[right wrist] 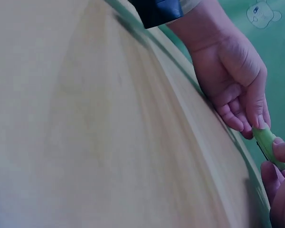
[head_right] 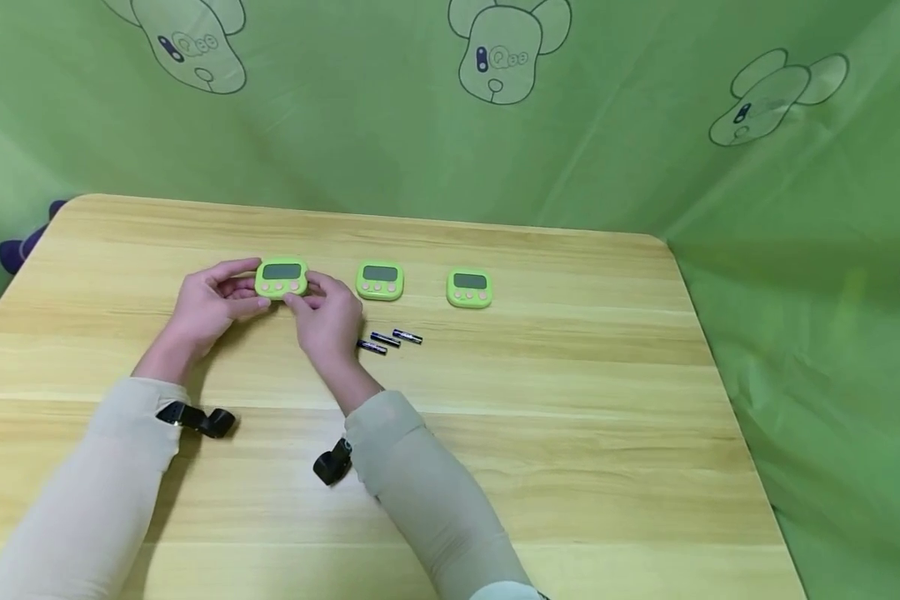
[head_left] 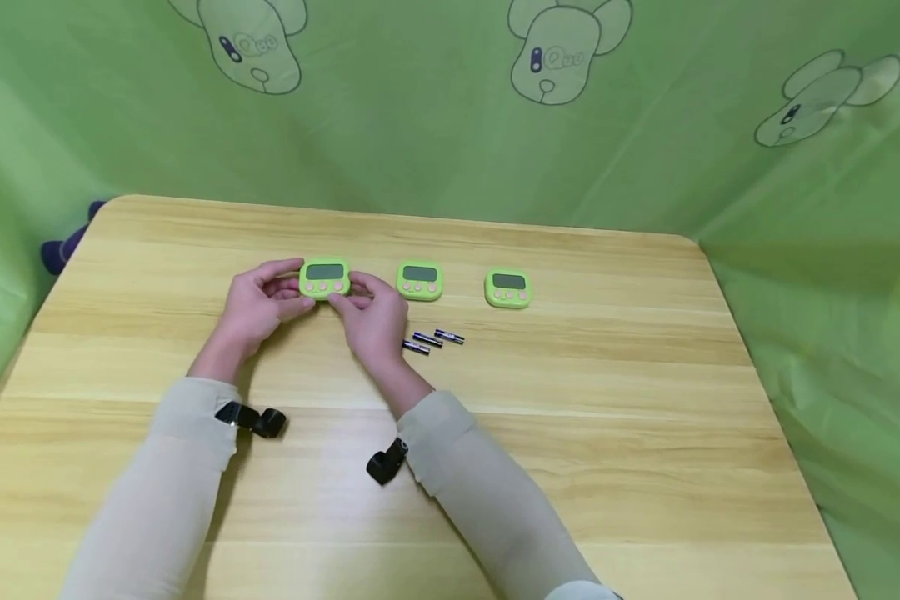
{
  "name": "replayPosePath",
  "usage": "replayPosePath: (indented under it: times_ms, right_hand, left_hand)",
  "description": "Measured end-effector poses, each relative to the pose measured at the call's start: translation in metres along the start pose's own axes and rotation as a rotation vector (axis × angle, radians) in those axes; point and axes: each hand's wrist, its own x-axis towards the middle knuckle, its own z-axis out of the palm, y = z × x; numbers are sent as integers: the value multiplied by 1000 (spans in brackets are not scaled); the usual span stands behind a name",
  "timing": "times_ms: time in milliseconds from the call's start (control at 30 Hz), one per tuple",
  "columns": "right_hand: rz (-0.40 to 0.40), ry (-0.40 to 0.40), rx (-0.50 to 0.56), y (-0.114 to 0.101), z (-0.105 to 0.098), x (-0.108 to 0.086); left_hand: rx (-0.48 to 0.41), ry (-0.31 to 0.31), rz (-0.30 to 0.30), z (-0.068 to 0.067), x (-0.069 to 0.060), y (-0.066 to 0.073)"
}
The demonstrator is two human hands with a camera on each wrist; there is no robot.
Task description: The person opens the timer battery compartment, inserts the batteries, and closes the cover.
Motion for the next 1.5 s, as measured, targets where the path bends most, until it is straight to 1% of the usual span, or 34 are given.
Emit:
replayPosePath:
  times_ms: [100,200,333,467,533,633,700,767,900,1000,1067,1133,1267,1333,1367,1433,1500]
  right_hand:
    - [-31,2,28,-2,-3,-4]
    - [-36,4,21,-5,-7,-8]
    - [-14,-13,39,-10,-16,-14]
    - [13,-44,39,-13,-28,-18]
    - [16,-63,18,-14,-34,-19]
    - [10,-96,-12,-13,-43,-22]
    - [-2,-118,-10,-11,-49,-24]
    - [-16,-133,13,-8,-54,-27]
    - [-48,-155,103,0,-65,-32]
    - [-88,-164,159,5,-74,-36]
    - [-131,-156,175,9,-79,-38]
    - [-183,-142,187,13,-83,-41]
    - [-285,-111,192,21,-86,-44]
    - [-325,-102,179,23,-85,-45]
    - [-339,-98,166,24,-85,-45]
    - [-355,-91,129,25,-84,-46]
    - [-359,-86,108,16,-85,-50]
  left_hand:
    - [-85,16,18,4,-7,-3]
    - [-161,19,26,9,-14,-5]
    - [-244,26,27,16,-23,-7]
    - [-303,38,38,24,-27,-9]
    - [-311,38,45,28,-29,-11]
    - [-285,27,53,33,-32,-12]
    - [-269,12,57,36,-34,-13]
    - [-252,-4,64,40,-36,-13]
    - [-223,-33,80,48,-41,-12]
    - [-196,-53,89,54,-44,-11]
    - [-192,-65,86,57,-45,-10]
    - [-213,-80,77,58,-47,-11]
    - [-295,-137,70,59,-49,-11]
    - [-315,-170,76,58,-50,-10]
    - [-320,-182,76,58,-51,-9]
    - [-302,-193,75,58,-52,-9]
    - [-269,-189,64,58,-52,-9]
